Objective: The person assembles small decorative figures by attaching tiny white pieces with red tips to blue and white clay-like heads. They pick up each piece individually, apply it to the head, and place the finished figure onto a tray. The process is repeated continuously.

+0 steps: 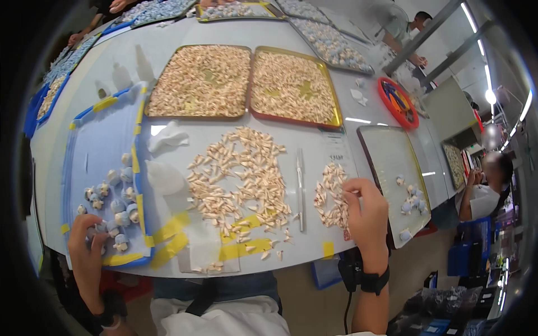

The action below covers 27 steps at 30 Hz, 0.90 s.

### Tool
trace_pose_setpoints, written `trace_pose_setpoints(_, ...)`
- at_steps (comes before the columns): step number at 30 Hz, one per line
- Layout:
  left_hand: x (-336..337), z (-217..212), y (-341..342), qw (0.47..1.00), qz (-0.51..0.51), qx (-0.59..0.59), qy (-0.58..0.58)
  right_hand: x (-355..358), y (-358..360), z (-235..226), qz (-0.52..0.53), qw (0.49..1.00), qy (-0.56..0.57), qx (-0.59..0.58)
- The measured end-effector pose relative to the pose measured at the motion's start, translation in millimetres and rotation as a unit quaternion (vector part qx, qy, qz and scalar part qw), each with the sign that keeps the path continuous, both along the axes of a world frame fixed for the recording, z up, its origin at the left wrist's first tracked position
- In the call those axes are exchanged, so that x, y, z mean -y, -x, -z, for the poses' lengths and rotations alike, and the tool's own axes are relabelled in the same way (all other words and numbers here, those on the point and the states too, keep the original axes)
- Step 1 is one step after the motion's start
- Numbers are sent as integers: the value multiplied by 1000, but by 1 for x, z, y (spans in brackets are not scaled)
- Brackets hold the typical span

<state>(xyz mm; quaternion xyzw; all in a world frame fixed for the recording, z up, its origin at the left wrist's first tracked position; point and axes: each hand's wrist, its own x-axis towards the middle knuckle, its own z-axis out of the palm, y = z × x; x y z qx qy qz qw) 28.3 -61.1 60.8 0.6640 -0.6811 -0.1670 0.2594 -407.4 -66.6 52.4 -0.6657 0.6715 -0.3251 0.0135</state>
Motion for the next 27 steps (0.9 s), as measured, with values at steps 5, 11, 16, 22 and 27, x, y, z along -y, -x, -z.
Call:
trace_pose_setpoints(5,-2,4,3,985,1,28,169,-12,-2,-4,61,986,-4,154)
trace_pose_setpoints(11,-22,6,14,935,75,-328,114,-38,-6,-8,27,915,-3,403)
trace_pose_setpoints(16,-37,7,55,822,90,-559,-61,-53,-22,0,-30,874,6,485)
trace_pose_setpoints(22,-32,32,60,747,290,-580,-145,-56,-43,-6,-30,857,13,515)
trace_pose_setpoints(27,-41,27,78,712,155,-657,-192,-43,-64,-7,-96,907,-4,411)
